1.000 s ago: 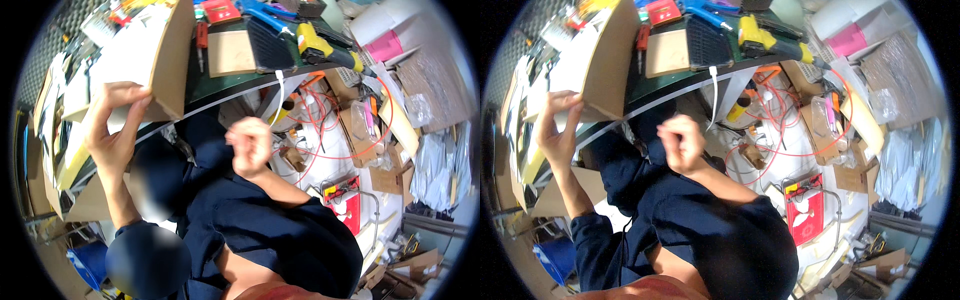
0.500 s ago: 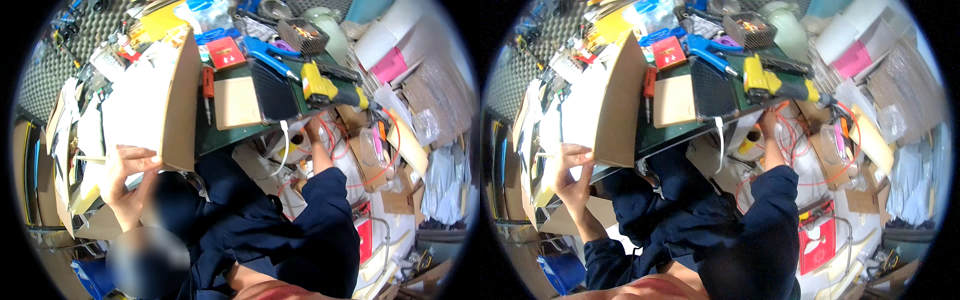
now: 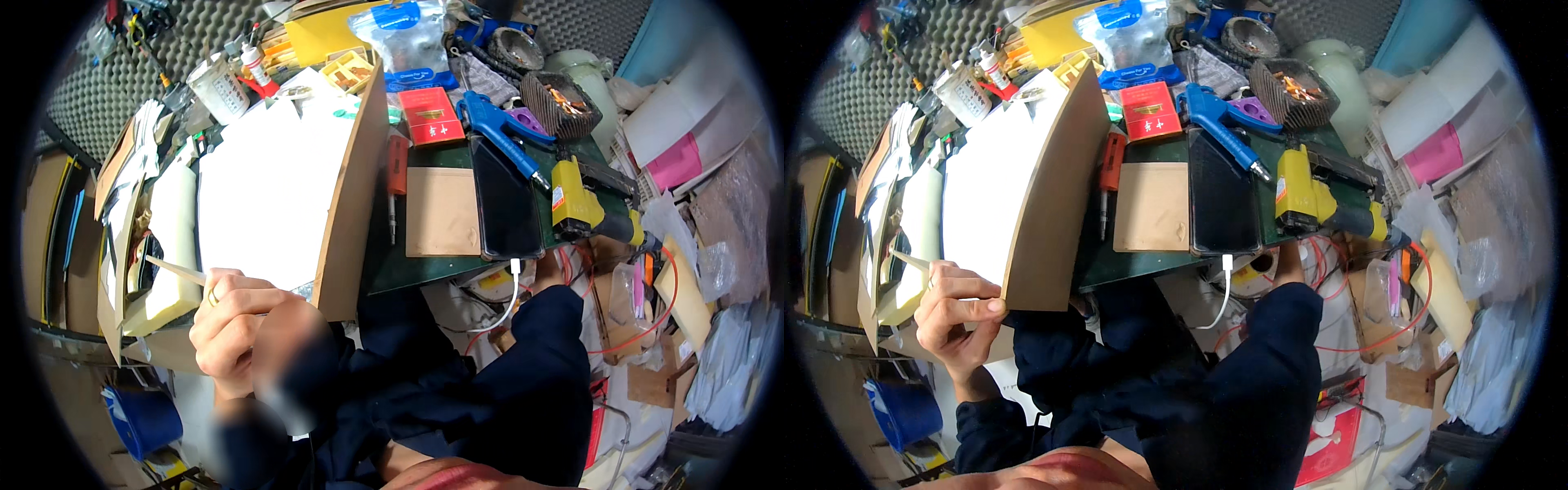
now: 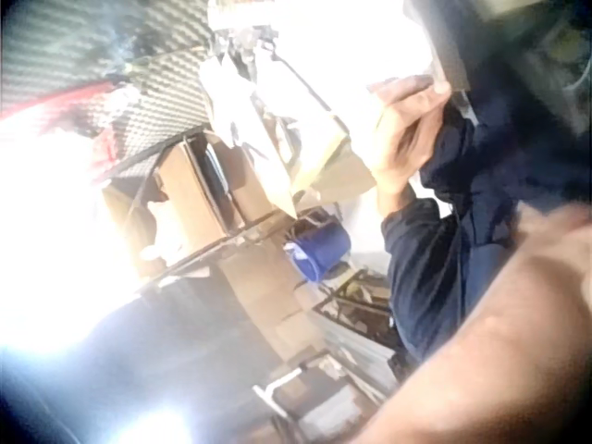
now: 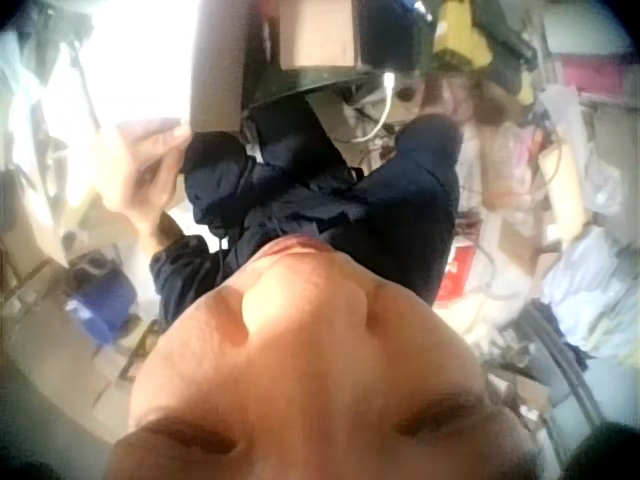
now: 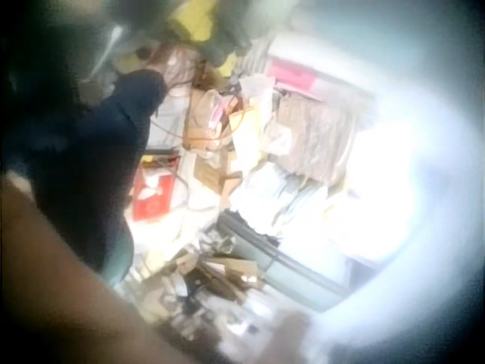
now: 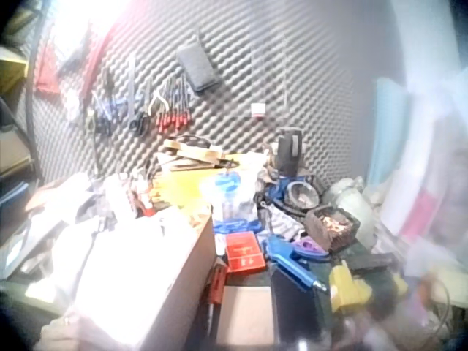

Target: The person cuts rectangular cardboard pieces using a table saw and a metal ruler. They then apply white glue to the edges of the cut pieces with a brush and assemble them into a box-like structure. Finally, they use a staple gun to fasten the glued joints together.

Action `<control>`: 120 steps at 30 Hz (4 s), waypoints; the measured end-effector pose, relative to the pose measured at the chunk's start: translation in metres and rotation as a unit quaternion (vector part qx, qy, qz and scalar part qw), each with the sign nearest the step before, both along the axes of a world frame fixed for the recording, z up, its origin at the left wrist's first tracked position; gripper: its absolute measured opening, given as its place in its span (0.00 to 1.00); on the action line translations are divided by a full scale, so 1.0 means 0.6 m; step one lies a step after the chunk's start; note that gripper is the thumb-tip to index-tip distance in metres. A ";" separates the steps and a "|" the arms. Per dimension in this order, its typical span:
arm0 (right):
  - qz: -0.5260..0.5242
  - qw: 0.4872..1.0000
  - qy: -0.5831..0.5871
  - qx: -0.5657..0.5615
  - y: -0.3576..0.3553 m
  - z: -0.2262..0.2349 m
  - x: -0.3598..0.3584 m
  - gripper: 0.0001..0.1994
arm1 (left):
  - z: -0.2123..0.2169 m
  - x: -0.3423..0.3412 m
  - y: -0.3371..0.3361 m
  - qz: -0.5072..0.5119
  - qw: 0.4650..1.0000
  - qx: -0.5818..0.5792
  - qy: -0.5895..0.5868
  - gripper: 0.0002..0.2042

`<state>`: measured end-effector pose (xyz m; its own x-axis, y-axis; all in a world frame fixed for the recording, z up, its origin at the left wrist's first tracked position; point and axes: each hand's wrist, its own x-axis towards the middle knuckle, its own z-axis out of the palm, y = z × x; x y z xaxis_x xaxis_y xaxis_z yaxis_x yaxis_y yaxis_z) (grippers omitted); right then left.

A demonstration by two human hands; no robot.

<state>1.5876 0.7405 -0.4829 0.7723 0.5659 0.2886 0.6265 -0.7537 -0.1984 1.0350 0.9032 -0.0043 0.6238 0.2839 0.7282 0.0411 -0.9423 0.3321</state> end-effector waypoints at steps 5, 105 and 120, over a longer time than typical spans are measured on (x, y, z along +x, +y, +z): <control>0.013 1.000 0.000 0.016 -0.017 0.005 -0.009 0.11 | 0.002 0.004 0.000 0.002 1.000 0.018 -0.003 0.10; 0.269 0.762 0.373 0.457 -0.230 0.691 -0.477 0.28 | -0.004 -0.008 0.010 -0.055 0.998 0.025 0.006 0.08; 0.377 0.652 0.490 0.439 -0.024 0.629 -0.584 0.18 | -0.008 -0.007 0.011 -0.077 0.997 -0.013 -0.002 0.10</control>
